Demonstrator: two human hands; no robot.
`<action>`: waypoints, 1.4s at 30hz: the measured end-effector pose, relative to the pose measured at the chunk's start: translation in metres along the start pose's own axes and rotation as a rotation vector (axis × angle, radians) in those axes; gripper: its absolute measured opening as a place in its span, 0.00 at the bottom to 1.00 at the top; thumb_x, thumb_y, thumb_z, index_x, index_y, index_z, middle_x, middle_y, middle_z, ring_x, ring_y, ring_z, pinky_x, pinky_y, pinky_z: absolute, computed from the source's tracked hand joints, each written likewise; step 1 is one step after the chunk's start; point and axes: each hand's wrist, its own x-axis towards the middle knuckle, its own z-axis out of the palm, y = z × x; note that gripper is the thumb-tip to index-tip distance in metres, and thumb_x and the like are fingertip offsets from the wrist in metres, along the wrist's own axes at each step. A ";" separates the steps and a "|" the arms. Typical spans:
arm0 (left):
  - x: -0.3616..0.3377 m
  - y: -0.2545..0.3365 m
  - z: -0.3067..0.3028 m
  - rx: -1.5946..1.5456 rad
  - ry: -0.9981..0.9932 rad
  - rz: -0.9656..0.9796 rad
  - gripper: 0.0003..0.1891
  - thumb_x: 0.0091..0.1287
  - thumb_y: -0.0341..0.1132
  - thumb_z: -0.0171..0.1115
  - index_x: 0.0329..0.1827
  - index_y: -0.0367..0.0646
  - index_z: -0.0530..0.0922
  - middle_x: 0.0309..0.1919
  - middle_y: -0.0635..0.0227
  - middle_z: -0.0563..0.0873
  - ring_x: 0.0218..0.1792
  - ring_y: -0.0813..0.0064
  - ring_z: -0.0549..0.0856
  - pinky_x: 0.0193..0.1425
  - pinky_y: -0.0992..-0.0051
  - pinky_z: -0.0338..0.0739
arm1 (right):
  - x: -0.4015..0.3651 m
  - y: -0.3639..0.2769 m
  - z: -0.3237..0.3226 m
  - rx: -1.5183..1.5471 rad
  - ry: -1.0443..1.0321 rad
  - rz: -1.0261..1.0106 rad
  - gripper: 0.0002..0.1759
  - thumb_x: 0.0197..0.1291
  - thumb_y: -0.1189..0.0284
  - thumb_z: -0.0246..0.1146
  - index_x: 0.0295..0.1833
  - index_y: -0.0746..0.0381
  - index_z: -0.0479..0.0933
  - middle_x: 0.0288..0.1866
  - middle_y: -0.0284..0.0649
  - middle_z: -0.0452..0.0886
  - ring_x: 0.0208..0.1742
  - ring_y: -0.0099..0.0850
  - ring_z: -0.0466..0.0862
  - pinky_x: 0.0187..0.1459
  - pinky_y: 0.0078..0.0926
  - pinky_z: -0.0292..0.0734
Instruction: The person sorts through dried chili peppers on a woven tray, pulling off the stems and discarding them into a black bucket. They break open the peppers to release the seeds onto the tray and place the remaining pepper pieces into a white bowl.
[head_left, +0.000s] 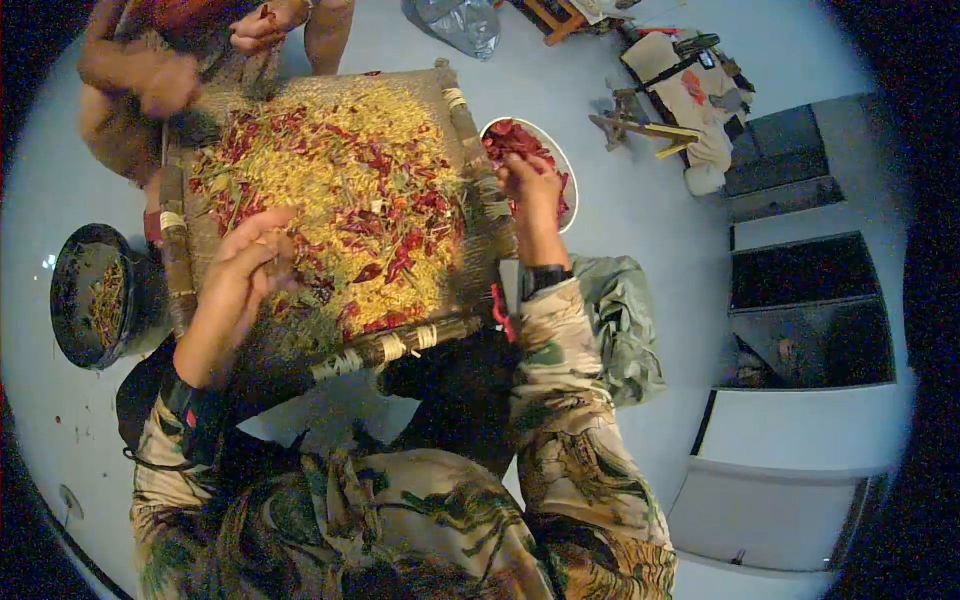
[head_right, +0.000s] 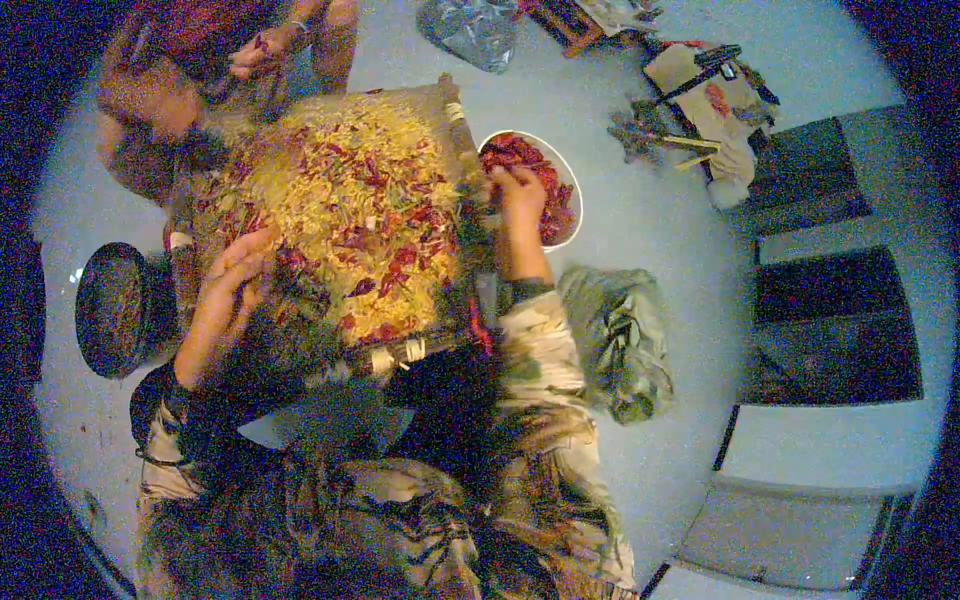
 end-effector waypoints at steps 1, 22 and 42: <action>0.003 -0.003 -0.003 0.037 0.013 0.013 0.17 0.63 0.29 0.50 0.55 0.37 0.71 0.29 0.70 0.78 0.23 0.82 0.73 0.31 0.78 0.73 | 0.023 0.008 -0.020 -0.042 0.054 -0.029 0.12 0.54 0.75 0.64 0.43 0.67 0.74 0.30 0.37 0.79 0.25 0.23 0.79 0.26 0.19 0.76; 0.003 -0.005 0.006 0.086 0.017 -0.073 0.07 0.64 0.35 0.54 0.42 0.44 0.74 0.33 0.73 0.78 0.35 0.79 0.79 0.39 0.74 0.79 | 0.002 0.003 0.002 -0.629 -0.545 -0.081 0.13 0.58 0.70 0.62 0.46 0.66 0.78 0.39 0.37 0.81 0.37 0.25 0.78 0.42 0.20 0.73; 0.018 -0.035 -0.020 0.310 -0.070 0.065 0.07 0.59 0.36 0.62 0.33 0.45 0.74 0.20 0.74 0.76 0.21 0.85 0.75 0.19 0.82 0.70 | -0.098 0.067 0.108 -0.737 -0.813 -0.067 0.10 0.56 0.67 0.62 0.32 0.62 0.73 0.23 0.38 0.77 0.25 0.30 0.77 0.27 0.28 0.72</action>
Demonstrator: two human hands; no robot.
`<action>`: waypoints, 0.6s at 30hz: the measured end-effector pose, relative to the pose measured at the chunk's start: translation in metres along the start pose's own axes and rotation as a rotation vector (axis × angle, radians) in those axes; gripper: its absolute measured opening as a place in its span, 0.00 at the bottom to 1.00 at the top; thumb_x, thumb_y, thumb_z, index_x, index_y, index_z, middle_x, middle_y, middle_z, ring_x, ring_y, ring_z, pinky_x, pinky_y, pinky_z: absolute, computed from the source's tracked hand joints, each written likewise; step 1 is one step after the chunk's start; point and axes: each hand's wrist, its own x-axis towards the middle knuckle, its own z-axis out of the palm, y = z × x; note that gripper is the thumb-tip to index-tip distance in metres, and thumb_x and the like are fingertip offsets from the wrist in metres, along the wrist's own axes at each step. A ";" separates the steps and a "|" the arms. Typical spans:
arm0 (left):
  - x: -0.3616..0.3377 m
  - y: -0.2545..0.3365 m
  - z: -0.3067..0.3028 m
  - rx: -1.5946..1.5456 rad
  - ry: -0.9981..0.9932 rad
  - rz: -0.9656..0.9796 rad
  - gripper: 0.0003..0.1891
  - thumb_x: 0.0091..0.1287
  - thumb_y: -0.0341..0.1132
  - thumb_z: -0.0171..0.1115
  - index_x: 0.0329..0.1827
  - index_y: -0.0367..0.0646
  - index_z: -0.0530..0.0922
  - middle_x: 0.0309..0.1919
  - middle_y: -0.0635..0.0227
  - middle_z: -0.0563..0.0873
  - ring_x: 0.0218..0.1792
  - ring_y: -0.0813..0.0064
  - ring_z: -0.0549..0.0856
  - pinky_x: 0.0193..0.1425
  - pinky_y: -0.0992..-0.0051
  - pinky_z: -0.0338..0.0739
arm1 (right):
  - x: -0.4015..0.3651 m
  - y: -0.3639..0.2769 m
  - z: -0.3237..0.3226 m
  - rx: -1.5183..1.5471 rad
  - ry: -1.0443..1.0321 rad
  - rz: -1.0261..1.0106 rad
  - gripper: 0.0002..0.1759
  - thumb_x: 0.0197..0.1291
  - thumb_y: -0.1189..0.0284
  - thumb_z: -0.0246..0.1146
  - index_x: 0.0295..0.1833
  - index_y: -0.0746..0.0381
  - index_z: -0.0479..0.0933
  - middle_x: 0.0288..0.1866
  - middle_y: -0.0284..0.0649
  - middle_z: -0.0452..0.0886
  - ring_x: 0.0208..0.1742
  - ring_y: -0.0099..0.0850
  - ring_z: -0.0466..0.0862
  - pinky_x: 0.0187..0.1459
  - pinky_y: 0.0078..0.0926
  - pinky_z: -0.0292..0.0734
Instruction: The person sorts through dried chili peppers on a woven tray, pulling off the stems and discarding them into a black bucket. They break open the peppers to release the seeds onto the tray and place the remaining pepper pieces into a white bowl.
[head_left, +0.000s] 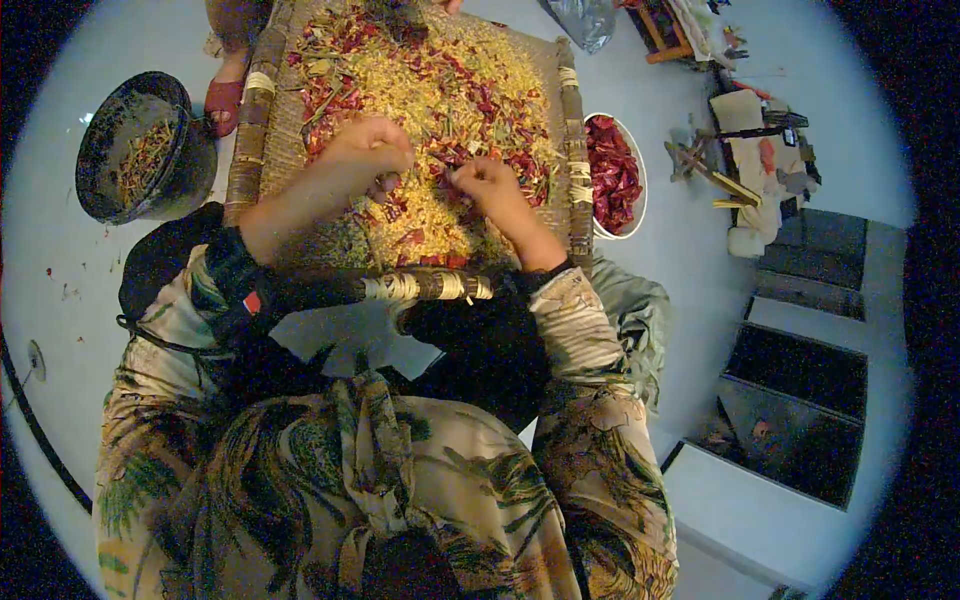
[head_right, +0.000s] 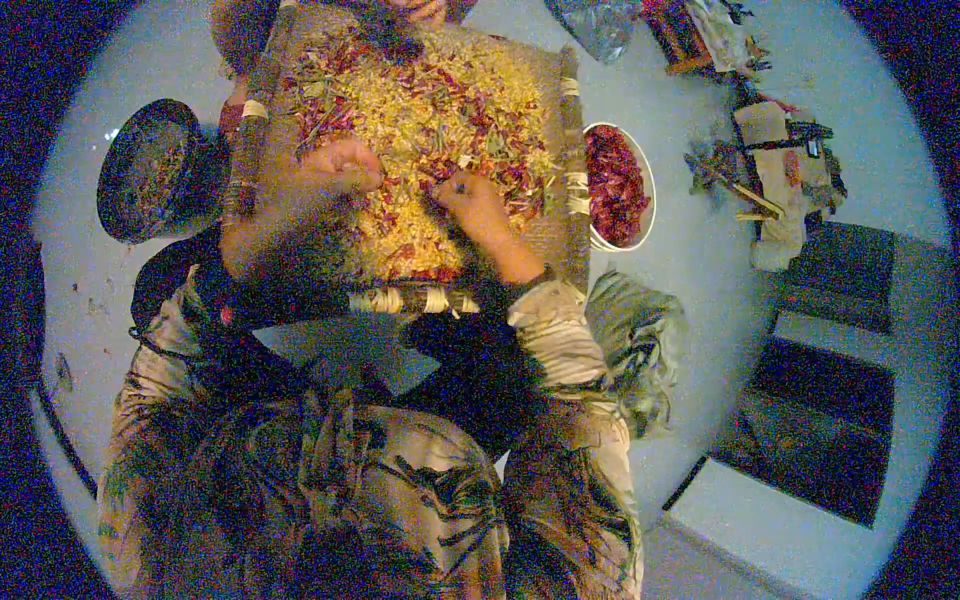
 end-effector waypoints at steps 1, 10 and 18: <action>-0.002 -0.001 0.003 -0.023 -0.012 -0.028 0.08 0.59 0.37 0.63 0.33 0.45 0.74 0.20 0.74 0.75 0.21 0.86 0.75 0.19 0.82 0.69 | -0.004 -0.018 -0.007 0.263 -0.039 0.165 0.09 0.56 0.67 0.62 0.31 0.61 0.73 0.22 0.35 0.76 0.24 0.26 0.75 0.24 0.25 0.70; -0.016 0.010 0.036 0.080 -0.008 -0.008 0.12 0.56 0.38 0.67 0.34 0.43 0.73 0.24 0.75 0.75 0.26 0.85 0.73 0.30 0.81 0.69 | -0.032 -0.069 -0.002 1.382 0.001 0.418 0.07 0.60 0.69 0.60 0.35 0.61 0.72 0.25 0.33 0.76 0.18 0.18 0.70 0.16 0.16 0.65; -0.012 0.002 0.037 0.271 0.043 0.207 0.13 0.59 0.41 0.64 0.38 0.42 0.75 0.31 0.75 0.77 0.35 0.83 0.73 0.39 0.78 0.69 | -0.038 -0.059 0.013 1.528 -0.089 0.409 0.06 0.61 0.69 0.57 0.35 0.61 0.72 0.25 0.33 0.75 0.19 0.18 0.72 0.18 0.15 0.69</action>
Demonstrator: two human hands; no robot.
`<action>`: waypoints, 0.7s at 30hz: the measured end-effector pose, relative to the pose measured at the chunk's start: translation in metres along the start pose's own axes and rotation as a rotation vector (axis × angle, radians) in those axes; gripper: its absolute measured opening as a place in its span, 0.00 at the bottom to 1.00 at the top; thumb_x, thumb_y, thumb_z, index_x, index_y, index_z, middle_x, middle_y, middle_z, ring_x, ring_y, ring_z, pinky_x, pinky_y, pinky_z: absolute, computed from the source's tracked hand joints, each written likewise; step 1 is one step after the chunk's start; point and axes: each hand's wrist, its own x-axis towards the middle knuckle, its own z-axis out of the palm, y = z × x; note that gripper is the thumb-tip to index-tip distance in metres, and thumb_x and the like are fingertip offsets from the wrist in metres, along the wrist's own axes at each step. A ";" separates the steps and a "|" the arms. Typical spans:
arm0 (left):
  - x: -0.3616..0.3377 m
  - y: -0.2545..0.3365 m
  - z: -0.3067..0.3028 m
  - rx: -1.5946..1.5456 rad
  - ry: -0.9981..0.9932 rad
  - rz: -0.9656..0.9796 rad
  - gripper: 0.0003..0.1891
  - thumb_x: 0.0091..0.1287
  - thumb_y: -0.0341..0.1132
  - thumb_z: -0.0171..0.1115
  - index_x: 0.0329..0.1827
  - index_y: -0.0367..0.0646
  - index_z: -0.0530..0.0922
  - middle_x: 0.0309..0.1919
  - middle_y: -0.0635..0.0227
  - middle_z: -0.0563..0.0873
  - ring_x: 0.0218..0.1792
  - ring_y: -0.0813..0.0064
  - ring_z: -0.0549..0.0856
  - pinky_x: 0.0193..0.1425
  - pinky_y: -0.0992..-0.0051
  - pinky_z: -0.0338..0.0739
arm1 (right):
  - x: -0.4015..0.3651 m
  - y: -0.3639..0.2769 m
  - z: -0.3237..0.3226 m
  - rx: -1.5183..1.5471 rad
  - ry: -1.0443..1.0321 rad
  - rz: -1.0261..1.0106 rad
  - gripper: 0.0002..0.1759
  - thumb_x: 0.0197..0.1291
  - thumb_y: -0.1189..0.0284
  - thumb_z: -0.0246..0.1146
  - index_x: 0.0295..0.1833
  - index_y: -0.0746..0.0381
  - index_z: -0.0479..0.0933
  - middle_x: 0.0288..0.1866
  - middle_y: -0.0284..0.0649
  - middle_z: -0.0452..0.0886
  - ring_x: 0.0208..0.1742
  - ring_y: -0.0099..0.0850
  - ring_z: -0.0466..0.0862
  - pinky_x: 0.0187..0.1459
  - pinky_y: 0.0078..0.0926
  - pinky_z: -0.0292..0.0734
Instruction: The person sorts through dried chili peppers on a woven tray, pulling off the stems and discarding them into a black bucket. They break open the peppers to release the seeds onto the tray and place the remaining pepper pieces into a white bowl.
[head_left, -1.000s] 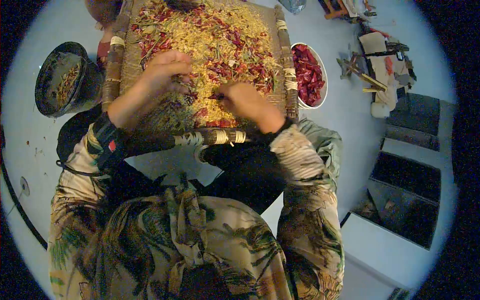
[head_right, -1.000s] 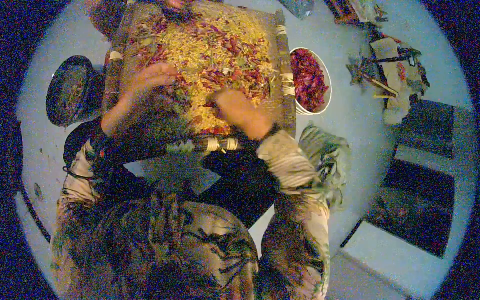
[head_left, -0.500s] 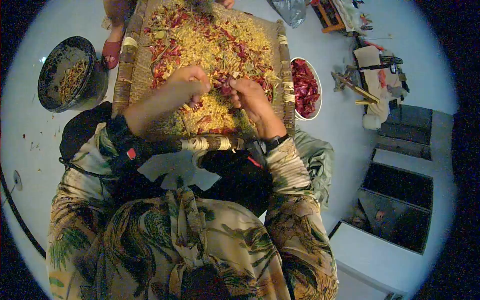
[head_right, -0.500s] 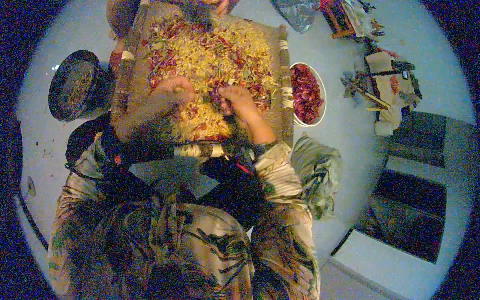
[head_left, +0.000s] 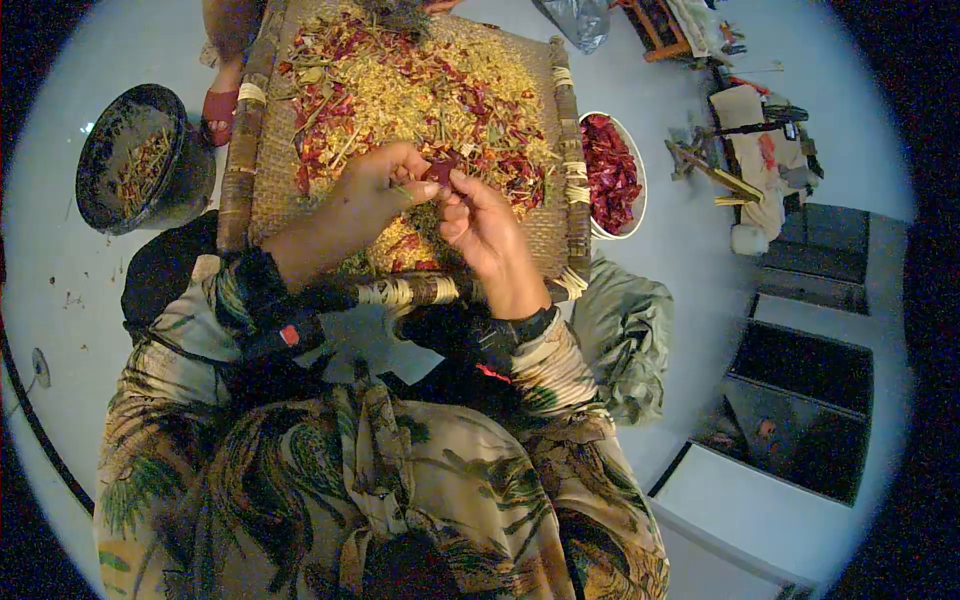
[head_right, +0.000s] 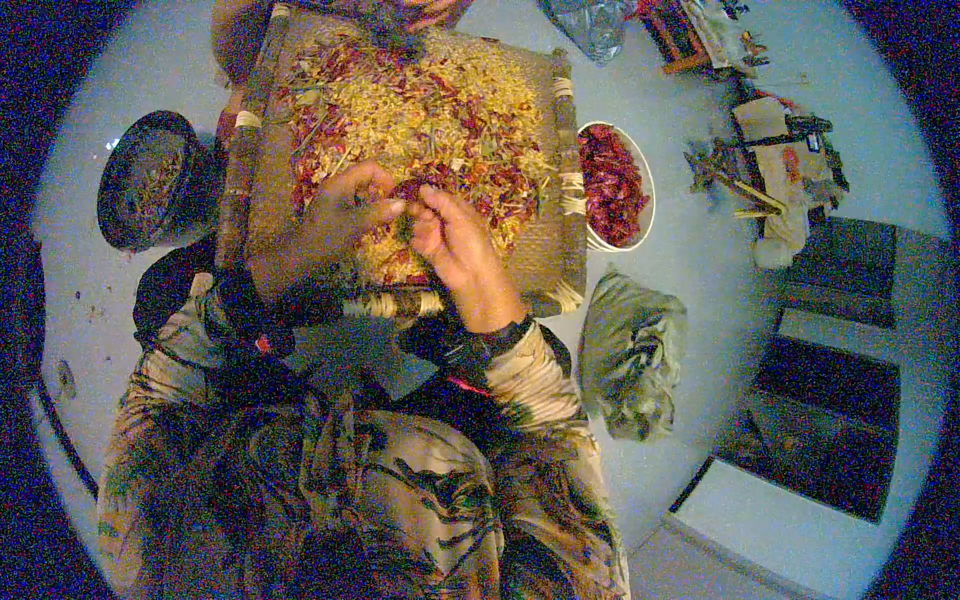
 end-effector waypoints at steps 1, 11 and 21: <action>0.000 0.000 -0.001 0.032 -0.007 0.009 0.13 0.59 0.41 0.63 0.38 0.42 0.75 0.31 0.75 0.77 0.35 0.82 0.74 0.39 0.78 0.69 | -0.001 0.001 -0.001 0.006 -0.024 -0.001 0.06 0.61 0.69 0.57 0.36 0.61 0.72 0.25 0.33 0.76 0.20 0.18 0.73 0.18 0.15 0.69; -0.001 0.004 -0.005 0.201 0.014 0.155 0.09 0.63 0.34 0.57 0.31 0.37 0.71 0.23 0.63 0.74 0.26 0.72 0.73 0.32 0.71 0.68 | -0.010 0.003 0.017 -1.397 -0.034 -0.971 0.17 0.57 0.70 0.61 0.52 0.65 0.74 0.53 0.45 0.77 0.55 0.39 0.76 0.54 0.32 0.71; -0.003 0.019 -0.008 0.254 0.045 0.158 0.08 0.62 0.34 0.58 0.31 0.38 0.72 0.24 0.60 0.75 0.28 0.65 0.76 0.34 0.68 0.69 | -0.007 0.013 0.010 -1.207 0.083 -0.840 0.11 0.57 0.72 0.61 0.43 0.68 0.78 0.41 0.46 0.82 0.46 0.38 0.81 0.49 0.29 0.73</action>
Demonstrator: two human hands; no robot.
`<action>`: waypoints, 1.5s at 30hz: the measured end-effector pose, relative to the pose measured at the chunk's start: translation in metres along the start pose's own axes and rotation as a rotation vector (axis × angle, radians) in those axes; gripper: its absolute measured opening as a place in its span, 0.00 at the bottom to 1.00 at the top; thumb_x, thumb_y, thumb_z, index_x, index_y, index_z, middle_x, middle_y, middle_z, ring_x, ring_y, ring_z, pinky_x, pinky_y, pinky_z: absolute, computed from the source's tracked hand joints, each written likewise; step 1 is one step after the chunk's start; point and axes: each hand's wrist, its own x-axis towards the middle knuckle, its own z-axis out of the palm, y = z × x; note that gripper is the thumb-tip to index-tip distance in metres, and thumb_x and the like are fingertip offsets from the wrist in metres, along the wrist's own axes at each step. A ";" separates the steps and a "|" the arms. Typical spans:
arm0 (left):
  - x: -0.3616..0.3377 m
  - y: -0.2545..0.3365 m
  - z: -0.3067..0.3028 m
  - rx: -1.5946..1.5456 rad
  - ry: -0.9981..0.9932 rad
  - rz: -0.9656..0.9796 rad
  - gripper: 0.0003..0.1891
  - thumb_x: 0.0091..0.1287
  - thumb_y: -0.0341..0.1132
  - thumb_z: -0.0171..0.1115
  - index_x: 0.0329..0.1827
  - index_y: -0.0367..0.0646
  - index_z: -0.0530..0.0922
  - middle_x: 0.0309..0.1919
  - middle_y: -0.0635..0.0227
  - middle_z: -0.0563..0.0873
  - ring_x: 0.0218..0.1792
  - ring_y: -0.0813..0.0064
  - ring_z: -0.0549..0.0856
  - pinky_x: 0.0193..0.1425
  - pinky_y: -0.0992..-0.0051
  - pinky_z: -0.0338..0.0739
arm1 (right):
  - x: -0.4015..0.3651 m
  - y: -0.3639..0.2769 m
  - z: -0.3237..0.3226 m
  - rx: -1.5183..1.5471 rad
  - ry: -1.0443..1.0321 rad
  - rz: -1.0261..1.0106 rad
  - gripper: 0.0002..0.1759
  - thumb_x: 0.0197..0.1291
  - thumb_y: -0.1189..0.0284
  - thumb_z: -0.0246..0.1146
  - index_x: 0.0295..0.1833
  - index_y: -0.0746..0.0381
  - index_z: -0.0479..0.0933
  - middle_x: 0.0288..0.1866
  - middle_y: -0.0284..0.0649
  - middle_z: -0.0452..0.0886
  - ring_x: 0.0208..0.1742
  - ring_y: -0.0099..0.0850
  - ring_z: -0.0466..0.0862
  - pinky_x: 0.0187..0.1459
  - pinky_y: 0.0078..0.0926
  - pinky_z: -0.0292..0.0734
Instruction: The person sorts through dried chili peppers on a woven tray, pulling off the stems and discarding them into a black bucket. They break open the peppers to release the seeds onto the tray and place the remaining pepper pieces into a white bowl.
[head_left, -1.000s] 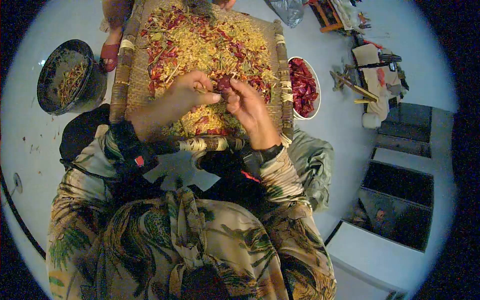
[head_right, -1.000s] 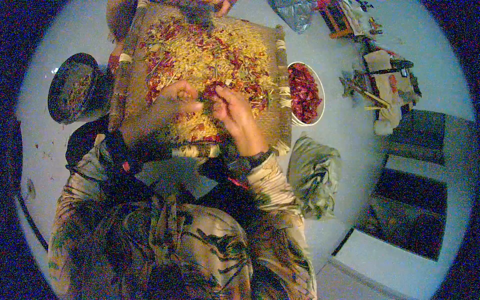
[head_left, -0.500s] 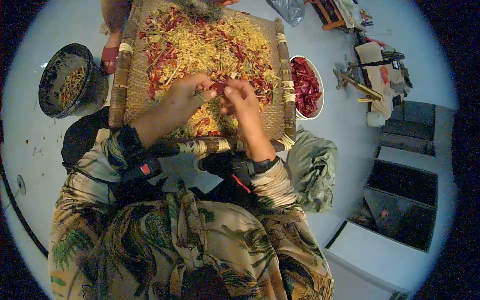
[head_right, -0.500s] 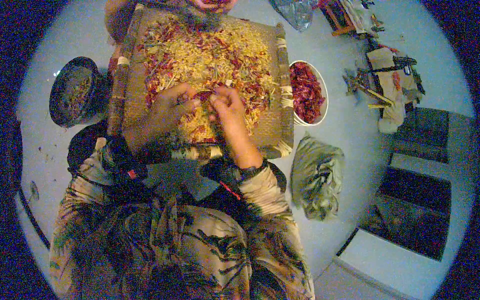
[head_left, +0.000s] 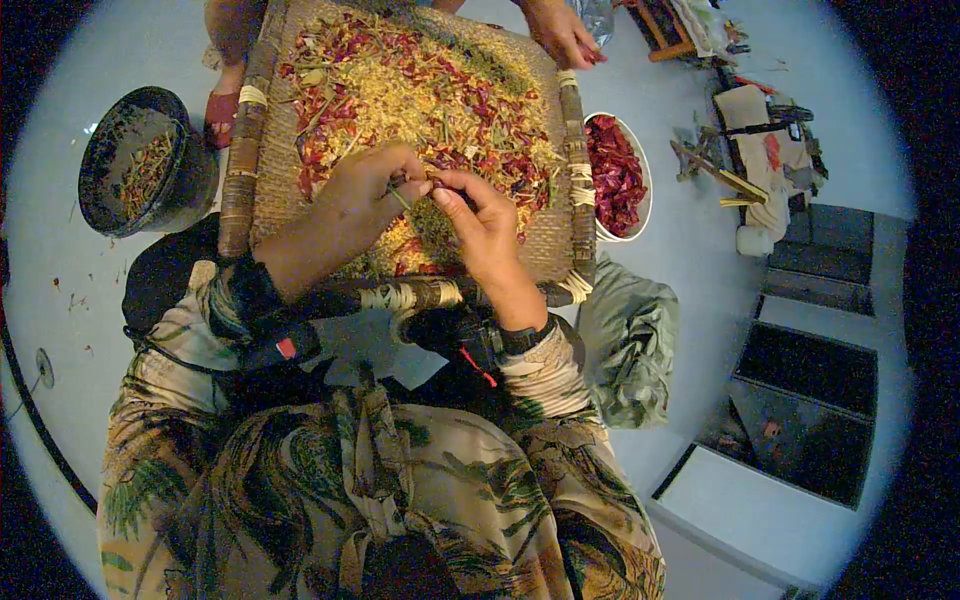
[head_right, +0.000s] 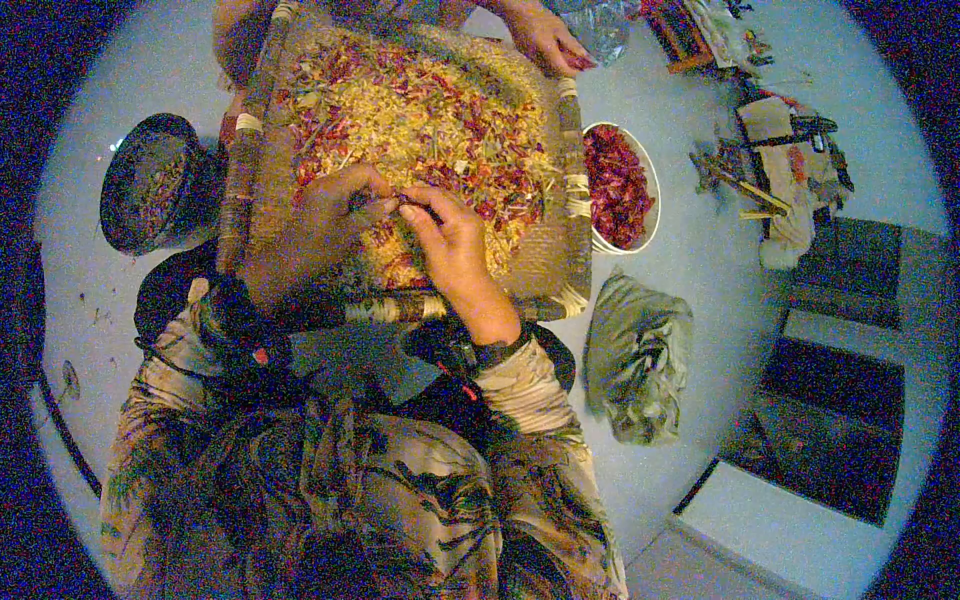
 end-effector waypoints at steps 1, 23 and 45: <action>0.000 0.001 0.000 0.010 -0.004 0.003 0.07 0.61 0.33 0.58 0.31 0.38 0.72 0.25 0.60 0.76 0.28 0.64 0.76 0.34 0.67 0.69 | 0.000 -0.002 0.001 0.018 0.009 0.009 0.11 0.57 0.72 0.62 0.42 0.68 0.78 0.41 0.46 0.82 0.45 0.37 0.81 0.49 0.29 0.73; -0.006 -0.004 0.000 0.191 -0.104 0.152 0.06 0.58 0.27 0.57 0.32 0.37 0.69 0.25 0.53 0.75 0.30 0.48 0.78 0.31 0.59 0.70 | 0.001 -0.021 -0.001 -0.463 -0.075 -0.321 0.06 0.54 0.73 0.61 0.35 0.64 0.75 0.29 0.48 0.76 0.32 0.48 0.76 0.34 0.40 0.71; -0.003 0.008 -0.005 0.052 -0.061 0.195 0.07 0.64 0.32 0.56 0.36 0.36 0.72 0.27 0.56 0.78 0.32 0.57 0.80 0.35 0.64 0.73 | -0.001 -0.014 -0.009 -0.190 -0.002 -0.111 0.08 0.61 0.71 0.59 0.38 0.67 0.77 0.28 0.38 0.79 0.31 0.27 0.78 0.34 0.23 0.72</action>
